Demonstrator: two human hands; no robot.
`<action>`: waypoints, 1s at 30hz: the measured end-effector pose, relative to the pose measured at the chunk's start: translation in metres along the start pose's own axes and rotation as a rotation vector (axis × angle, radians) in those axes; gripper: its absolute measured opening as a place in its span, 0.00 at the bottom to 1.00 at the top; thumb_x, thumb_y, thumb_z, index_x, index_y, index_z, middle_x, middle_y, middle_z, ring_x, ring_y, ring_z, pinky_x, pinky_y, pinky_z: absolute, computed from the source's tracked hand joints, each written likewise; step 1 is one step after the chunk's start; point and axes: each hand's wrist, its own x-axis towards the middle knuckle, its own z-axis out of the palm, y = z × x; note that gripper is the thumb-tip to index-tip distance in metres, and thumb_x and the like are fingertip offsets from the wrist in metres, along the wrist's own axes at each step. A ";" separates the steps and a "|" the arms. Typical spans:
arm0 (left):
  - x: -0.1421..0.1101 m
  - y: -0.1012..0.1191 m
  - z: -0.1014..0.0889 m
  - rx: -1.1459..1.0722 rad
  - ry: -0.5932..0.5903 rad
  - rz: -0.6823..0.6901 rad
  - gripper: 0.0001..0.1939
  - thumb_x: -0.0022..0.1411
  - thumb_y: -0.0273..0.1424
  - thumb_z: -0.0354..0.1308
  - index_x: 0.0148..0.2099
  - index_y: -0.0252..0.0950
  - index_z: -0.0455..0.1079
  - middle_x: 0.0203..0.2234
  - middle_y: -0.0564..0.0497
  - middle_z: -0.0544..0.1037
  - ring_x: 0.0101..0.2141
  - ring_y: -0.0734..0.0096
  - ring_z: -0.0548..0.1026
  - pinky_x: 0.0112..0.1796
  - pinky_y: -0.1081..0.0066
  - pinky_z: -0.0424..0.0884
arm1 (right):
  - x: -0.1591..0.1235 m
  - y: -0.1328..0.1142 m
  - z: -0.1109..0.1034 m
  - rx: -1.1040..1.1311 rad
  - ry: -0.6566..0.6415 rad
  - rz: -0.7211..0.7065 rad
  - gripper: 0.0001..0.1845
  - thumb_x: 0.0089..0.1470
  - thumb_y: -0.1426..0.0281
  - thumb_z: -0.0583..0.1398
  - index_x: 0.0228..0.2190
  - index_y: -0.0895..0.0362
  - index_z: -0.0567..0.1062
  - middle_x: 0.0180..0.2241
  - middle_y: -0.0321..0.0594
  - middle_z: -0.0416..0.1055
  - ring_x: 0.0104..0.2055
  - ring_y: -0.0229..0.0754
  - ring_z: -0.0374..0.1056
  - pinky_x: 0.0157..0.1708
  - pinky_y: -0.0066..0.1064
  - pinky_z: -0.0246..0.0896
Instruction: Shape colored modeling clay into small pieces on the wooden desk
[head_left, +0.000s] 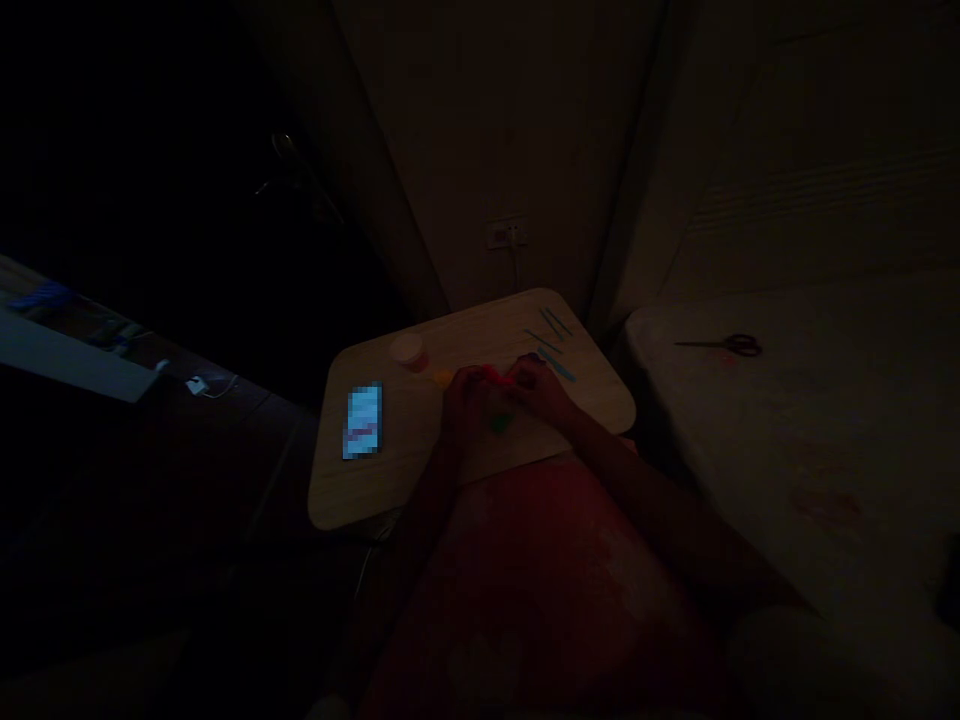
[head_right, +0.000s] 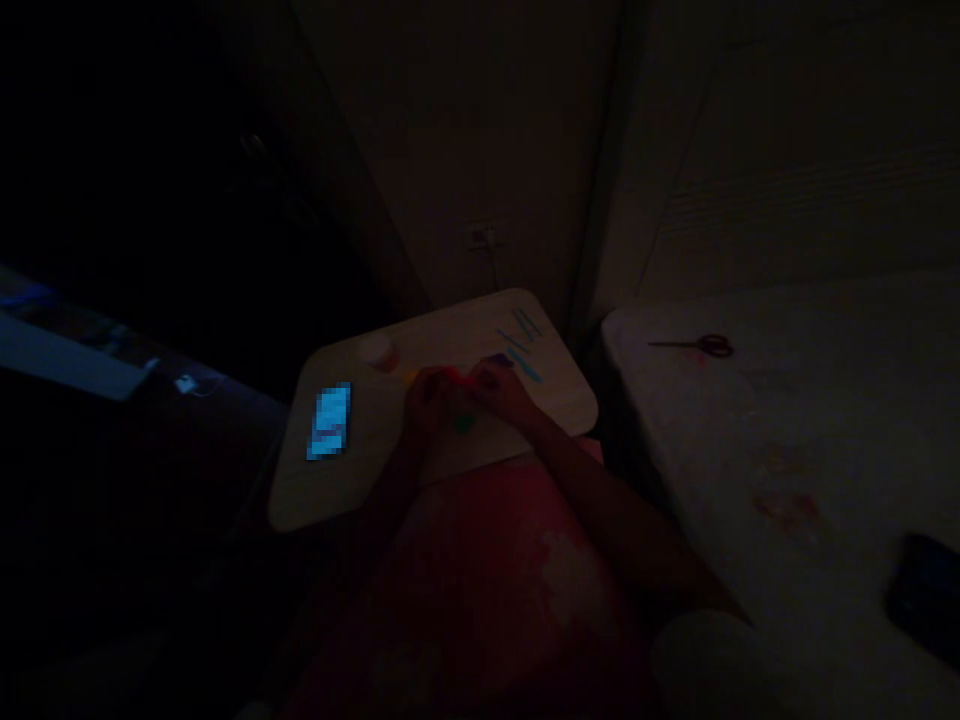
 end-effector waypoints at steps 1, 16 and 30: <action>0.000 0.000 0.000 0.005 -0.017 0.009 0.16 0.66 0.44 0.60 0.47 0.37 0.74 0.40 0.45 0.81 0.42 0.63 0.79 0.45 0.65 0.75 | 0.000 0.000 0.000 -0.009 -0.009 -0.004 0.20 0.48 0.53 0.68 0.30 0.53 0.70 0.27 0.36 0.72 0.30 0.41 0.68 0.28 0.31 0.61; 0.000 -0.010 -0.002 0.191 -0.156 0.104 0.15 0.67 0.44 0.59 0.39 0.38 0.78 0.35 0.47 0.80 0.39 0.61 0.76 0.46 0.62 0.74 | -0.004 -0.002 0.002 -0.088 -0.041 -0.031 0.27 0.51 0.55 0.69 0.50 0.52 0.76 0.27 0.36 0.74 0.28 0.42 0.68 0.28 0.32 0.63; -0.002 -0.002 0.002 0.208 -0.198 0.063 0.14 0.66 0.43 0.61 0.41 0.37 0.75 0.34 0.49 0.77 0.34 0.66 0.72 0.37 0.68 0.70 | -0.002 0.005 -0.001 -0.048 0.025 -0.035 0.23 0.52 0.53 0.66 0.45 0.54 0.78 0.26 0.35 0.71 0.28 0.40 0.65 0.28 0.31 0.60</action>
